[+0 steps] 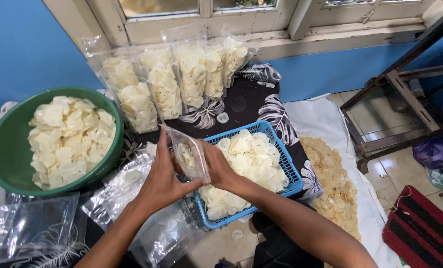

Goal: Packaging chips into plastic bags from a basket and a bowl

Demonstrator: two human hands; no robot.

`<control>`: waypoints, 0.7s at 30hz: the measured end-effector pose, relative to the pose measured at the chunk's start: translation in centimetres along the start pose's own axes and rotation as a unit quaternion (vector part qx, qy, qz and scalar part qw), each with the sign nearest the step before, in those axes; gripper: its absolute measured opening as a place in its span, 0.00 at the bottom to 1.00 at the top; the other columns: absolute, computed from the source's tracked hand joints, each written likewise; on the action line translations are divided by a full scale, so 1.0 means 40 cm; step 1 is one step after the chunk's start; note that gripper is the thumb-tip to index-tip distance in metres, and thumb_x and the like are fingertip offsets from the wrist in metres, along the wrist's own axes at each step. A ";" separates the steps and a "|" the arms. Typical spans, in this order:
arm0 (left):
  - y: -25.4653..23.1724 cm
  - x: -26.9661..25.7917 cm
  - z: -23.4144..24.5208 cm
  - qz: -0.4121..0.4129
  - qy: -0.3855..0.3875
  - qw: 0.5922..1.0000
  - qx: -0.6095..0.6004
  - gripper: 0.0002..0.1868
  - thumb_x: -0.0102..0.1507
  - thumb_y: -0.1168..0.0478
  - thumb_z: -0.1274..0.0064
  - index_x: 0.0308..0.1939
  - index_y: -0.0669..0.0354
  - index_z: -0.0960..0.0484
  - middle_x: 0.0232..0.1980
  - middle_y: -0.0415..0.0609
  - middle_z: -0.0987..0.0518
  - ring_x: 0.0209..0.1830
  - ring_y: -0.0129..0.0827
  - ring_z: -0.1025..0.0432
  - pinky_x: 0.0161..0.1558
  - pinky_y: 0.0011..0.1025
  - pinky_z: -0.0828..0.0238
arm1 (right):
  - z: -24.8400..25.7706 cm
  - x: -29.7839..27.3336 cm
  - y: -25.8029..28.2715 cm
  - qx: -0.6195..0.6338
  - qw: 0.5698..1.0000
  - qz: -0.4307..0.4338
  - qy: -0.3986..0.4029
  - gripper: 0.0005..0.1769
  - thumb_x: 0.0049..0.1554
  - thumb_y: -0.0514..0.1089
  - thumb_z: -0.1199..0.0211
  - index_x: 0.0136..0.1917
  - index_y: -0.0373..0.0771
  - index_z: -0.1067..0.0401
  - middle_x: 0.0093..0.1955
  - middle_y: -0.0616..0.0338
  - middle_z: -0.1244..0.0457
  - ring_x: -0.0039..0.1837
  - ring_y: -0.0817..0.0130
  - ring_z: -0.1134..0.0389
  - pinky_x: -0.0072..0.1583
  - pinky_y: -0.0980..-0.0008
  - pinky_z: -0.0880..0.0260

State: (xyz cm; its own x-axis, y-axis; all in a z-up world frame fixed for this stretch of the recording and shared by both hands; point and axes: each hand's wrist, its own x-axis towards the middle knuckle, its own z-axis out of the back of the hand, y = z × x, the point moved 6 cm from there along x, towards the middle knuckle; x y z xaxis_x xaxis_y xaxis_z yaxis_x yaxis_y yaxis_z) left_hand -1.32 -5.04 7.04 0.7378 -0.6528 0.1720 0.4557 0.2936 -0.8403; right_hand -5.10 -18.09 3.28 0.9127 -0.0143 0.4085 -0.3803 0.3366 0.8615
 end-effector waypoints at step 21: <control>0.009 0.004 -0.034 -0.149 -0.067 0.978 0.126 0.89 0.39 0.50 0.14 0.80 0.51 0.78 0.82 0.72 0.59 0.75 0.67 0.38 0.66 0.52 0.24 | 0.040 0.052 0.034 -0.039 0.998 -0.039 -0.009 0.25 0.69 0.49 0.58 0.61 0.25 0.31 0.63 0.47 0.36 0.58 0.61 0.32 0.60 0.65 0.31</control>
State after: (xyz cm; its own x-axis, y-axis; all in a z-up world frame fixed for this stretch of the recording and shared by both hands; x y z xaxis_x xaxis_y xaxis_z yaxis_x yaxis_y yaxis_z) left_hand -1.73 -6.00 6.06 0.6042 -0.6425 0.4713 0.7566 0.2770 -0.5923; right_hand -3.97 -19.18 5.80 0.9357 -0.0596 0.3478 -0.2955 0.4066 0.8645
